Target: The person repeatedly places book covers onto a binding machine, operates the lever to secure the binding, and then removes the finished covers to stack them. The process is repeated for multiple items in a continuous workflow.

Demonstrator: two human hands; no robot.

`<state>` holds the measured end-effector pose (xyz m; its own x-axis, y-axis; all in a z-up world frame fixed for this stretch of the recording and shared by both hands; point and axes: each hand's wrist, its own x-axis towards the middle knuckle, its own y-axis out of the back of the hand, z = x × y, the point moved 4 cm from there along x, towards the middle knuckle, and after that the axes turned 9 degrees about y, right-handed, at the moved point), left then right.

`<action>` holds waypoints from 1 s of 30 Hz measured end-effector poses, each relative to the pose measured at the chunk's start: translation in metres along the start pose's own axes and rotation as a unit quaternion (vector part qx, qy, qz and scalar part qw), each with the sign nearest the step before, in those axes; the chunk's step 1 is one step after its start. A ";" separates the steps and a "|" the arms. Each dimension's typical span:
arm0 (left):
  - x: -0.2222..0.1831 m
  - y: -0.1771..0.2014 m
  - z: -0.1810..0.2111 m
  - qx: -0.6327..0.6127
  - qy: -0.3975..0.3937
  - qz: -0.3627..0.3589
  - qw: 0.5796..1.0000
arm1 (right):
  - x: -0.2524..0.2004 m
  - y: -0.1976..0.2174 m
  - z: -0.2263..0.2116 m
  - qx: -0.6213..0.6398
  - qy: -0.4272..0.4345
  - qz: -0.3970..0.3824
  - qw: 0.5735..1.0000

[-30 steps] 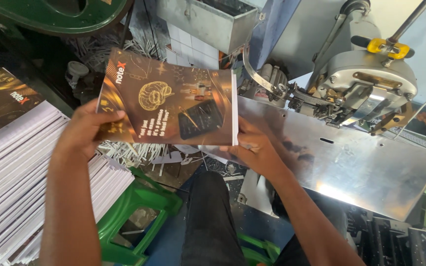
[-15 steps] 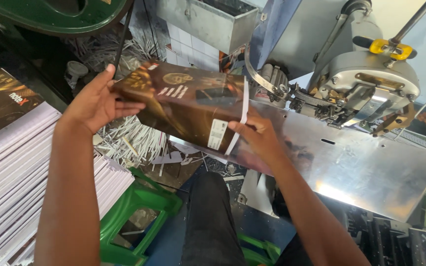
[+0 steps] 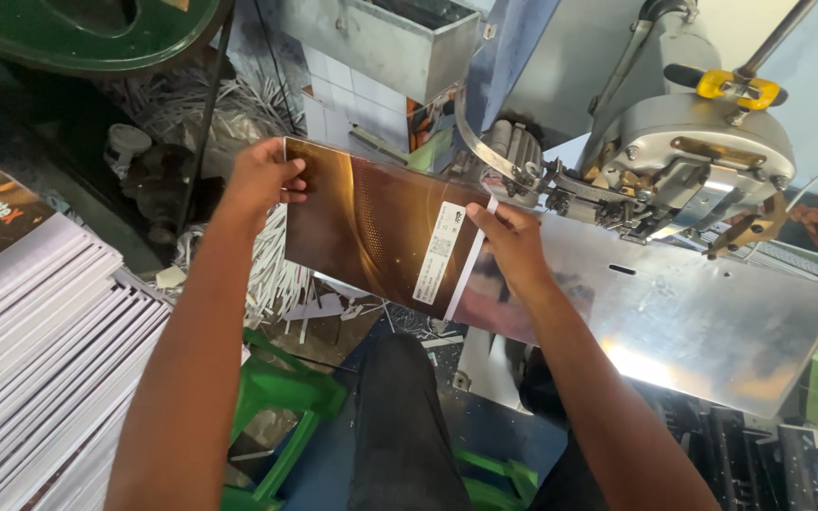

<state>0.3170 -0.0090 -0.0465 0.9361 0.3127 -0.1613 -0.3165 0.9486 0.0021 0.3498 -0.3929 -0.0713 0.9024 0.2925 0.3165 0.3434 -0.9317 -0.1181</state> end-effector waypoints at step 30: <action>-0.015 -0.087 -0.025 0.136 -0.066 0.248 0.957 | -0.035 0.057 -0.046 -0.282 -0.104 0.132 0.944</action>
